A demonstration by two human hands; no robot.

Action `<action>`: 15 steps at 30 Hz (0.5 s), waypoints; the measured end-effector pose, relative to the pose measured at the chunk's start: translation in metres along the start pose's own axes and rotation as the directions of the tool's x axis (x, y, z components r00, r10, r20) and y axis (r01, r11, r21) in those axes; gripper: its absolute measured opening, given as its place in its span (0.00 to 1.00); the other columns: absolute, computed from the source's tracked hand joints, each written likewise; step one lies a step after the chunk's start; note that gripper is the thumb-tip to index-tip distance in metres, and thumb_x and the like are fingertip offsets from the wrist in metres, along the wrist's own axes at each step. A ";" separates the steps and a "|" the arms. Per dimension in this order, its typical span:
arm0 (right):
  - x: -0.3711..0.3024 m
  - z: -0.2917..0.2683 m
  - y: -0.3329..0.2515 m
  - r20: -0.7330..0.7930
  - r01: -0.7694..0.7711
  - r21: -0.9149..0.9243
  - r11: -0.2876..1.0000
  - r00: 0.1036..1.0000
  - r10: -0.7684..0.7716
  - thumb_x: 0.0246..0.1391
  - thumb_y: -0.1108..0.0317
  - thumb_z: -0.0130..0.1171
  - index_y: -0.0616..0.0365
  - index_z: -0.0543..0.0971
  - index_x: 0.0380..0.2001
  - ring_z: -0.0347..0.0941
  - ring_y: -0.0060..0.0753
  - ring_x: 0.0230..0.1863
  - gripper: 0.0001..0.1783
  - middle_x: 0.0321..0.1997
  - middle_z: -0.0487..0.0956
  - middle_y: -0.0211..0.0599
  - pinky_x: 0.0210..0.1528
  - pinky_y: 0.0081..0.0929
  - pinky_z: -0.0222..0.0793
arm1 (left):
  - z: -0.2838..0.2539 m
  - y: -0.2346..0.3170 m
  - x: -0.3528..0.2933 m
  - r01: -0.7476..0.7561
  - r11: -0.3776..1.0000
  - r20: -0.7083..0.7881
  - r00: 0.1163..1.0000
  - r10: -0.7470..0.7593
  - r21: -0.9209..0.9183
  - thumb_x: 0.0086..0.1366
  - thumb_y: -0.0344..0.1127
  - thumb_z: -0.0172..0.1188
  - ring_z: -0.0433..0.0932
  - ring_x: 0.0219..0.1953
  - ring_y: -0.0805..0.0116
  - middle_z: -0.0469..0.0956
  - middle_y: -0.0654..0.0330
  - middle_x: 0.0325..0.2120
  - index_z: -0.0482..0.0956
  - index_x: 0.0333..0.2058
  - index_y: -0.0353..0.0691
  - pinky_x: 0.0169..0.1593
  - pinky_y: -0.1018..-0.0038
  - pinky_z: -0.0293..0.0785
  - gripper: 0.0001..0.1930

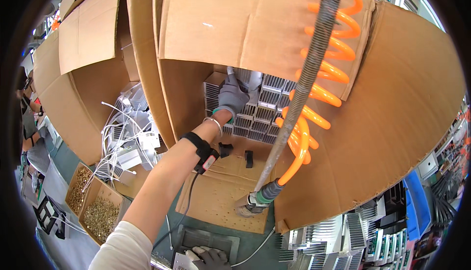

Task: The person uses a power screwdriver to fasten a screw into a black frame before placing two metal heat sinks onto a base. They then position the black frame over the heat sinks and drive more screws into the assembly.

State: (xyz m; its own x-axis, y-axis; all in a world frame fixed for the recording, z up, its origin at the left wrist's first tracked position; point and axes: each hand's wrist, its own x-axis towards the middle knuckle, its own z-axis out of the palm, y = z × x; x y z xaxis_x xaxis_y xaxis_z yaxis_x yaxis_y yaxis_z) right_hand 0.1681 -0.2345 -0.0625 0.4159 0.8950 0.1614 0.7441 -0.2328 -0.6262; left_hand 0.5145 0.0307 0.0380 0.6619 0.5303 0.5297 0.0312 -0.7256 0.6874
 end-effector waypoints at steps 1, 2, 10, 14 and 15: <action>0.001 -0.001 -0.001 0.002 0.005 -0.003 1.000 1.000 -0.005 0.39 0.47 0.61 0.55 0.70 0.52 0.61 0.45 0.57 0.37 0.53 0.68 0.42 0.57 0.47 0.52 | -0.002 0.000 0.001 -0.024 1.000 -0.006 1.000 0.024 0.000 0.46 0.44 0.65 0.69 0.49 0.45 0.63 0.41 0.50 0.39 0.64 0.39 0.52 0.62 0.67 0.53; 0.001 -0.002 -0.001 -0.005 0.003 -0.010 1.000 1.000 -0.003 0.38 0.48 0.62 0.55 0.70 0.51 0.61 0.45 0.56 0.37 0.52 0.68 0.42 0.57 0.47 0.53 | -0.004 0.000 -0.001 -0.048 0.999 -0.008 0.999 0.048 0.002 0.46 0.44 0.66 0.71 0.48 0.46 0.65 0.40 0.49 0.39 0.64 0.39 0.51 0.62 0.68 0.53; 0.004 -0.010 -0.010 -0.079 0.064 -0.042 0.997 0.995 -0.068 0.38 0.50 0.64 0.56 0.70 0.49 0.64 0.48 0.52 0.34 0.51 0.68 0.44 0.53 0.45 0.58 | -0.069 0.002 -0.097 -0.121 0.976 -0.153 0.984 0.093 -0.183 0.46 0.47 0.68 0.76 0.38 0.43 0.76 0.44 0.38 0.44 0.64 0.45 0.42 0.60 0.73 0.52; 0.011 -0.034 -0.008 -0.010 0.001 0.165 0.986 1.000 0.001 0.36 0.53 0.70 0.58 0.62 0.57 0.65 0.49 0.53 0.45 0.55 0.65 0.51 0.55 0.43 0.61 | -0.131 -0.021 -0.181 -0.175 0.938 0.023 0.981 0.190 -0.298 0.48 0.49 0.67 0.75 0.43 0.42 0.75 0.43 0.42 0.45 0.63 0.45 0.45 0.60 0.73 0.50; 0.016 -0.042 -0.004 -0.159 -0.040 0.226 0.973 0.984 0.078 0.36 0.51 0.69 0.59 0.61 0.57 0.64 0.52 0.53 0.46 0.55 0.64 0.52 0.55 0.44 0.61 | -0.145 -0.029 -0.205 -0.109 0.961 0.108 0.984 0.140 -0.253 0.49 0.48 0.67 0.75 0.45 0.44 0.74 0.44 0.44 0.45 0.63 0.44 0.46 0.61 0.73 0.49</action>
State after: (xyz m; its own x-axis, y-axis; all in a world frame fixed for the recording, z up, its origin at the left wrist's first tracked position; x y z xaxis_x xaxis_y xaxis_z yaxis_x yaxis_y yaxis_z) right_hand 0.1939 -0.2353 -0.0259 0.5504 0.8021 0.2318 0.5895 -0.1767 -0.7882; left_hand 0.2694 0.0062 -0.0184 0.7370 0.3729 0.5637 -0.2315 -0.6444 0.7288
